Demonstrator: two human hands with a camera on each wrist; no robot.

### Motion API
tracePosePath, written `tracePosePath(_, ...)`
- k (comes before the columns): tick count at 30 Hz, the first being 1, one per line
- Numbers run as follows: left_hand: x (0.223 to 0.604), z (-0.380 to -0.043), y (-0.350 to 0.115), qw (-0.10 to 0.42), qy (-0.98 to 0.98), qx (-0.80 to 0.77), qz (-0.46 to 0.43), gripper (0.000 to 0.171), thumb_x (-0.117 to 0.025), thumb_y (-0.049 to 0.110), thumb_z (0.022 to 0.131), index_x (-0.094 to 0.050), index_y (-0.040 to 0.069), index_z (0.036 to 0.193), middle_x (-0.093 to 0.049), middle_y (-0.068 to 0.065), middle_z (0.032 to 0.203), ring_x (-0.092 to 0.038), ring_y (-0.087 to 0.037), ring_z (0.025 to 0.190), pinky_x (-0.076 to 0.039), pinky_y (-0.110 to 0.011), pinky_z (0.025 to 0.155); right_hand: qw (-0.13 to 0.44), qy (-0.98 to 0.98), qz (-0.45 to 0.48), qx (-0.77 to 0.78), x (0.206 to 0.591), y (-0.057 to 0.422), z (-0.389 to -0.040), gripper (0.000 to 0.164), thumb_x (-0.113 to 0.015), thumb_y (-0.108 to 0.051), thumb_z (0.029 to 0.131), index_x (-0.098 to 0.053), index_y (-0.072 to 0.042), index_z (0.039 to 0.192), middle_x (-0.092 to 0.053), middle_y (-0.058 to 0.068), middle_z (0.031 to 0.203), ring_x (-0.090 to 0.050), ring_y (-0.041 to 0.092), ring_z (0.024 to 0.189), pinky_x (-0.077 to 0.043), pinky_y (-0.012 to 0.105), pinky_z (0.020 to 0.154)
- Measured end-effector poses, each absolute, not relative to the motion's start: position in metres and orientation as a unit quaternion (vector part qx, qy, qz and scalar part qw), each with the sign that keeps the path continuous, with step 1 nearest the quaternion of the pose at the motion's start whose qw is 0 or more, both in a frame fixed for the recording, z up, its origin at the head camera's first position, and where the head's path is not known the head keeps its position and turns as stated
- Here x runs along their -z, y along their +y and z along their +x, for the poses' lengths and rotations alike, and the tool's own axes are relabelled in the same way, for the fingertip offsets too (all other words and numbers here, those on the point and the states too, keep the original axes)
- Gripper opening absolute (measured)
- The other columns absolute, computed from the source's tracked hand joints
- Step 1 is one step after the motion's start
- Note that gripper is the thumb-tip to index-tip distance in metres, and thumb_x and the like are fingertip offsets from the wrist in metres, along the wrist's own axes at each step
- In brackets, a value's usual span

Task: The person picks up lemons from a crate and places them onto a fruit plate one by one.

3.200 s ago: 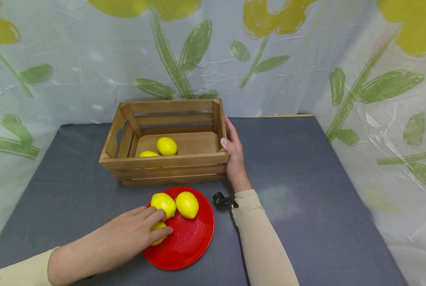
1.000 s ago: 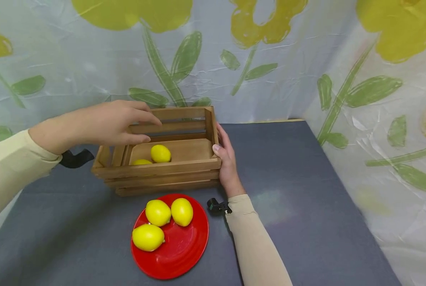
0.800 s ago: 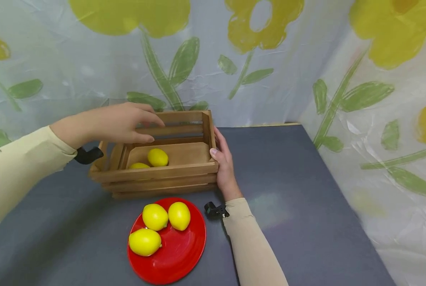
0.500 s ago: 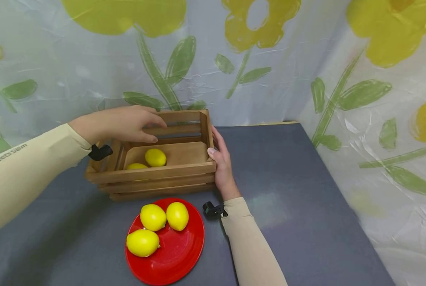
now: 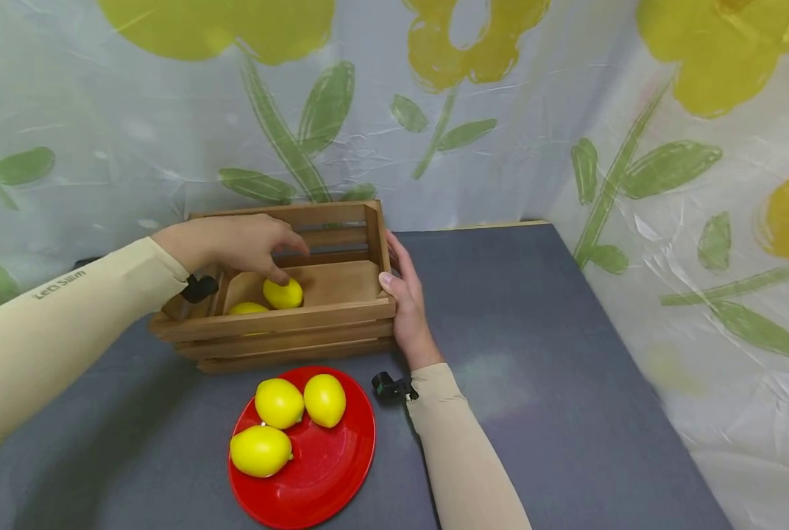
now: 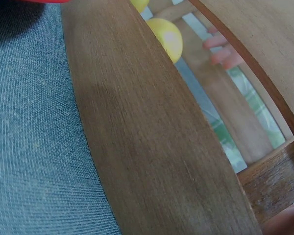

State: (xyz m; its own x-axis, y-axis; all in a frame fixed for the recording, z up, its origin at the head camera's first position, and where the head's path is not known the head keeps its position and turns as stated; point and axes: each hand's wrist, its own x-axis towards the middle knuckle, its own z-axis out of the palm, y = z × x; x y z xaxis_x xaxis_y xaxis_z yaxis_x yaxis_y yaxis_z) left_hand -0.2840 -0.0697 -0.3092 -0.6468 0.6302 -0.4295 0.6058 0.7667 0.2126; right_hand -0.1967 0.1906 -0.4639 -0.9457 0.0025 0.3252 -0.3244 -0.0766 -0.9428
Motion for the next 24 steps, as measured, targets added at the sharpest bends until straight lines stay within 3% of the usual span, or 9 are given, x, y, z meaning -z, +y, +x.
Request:
tracePosePath(9,0.321,-0.289,-0.067,0.284,0.904,-0.029,0.318,0.061,-0.083,0.024,0.093,-0.063,0.014,0.149,-0.062,-0.013,0.155,-0.058,-0.035,0.141,-0.052,-0.057,0.114,0.115,-0.667,0.125,-0.726,0.463,0.191,-0.197,0.074,-0.046,-0.047,0.094,-0.039,-0.037,0.167,-0.04,-0.007,0.171,-0.041,0.031,0.152,-0.031,0.061,0.125)
tracePosePath(24,0.339,-0.294,-0.064,0.33,0.894,-0.013,0.302,0.068,-0.086,0.023,0.089,-0.061,0.014,0.152,-0.059,-0.018,0.157,-0.055,-0.039,0.146,-0.047,-0.061,0.119,0.117,-0.665,0.125,-0.727,0.466,0.191,-0.199,0.073,-0.046,-0.047,0.094,-0.039,-0.037,0.167,-0.041,-0.004,0.17,-0.04,0.039,0.152,-0.031,0.066,0.124)
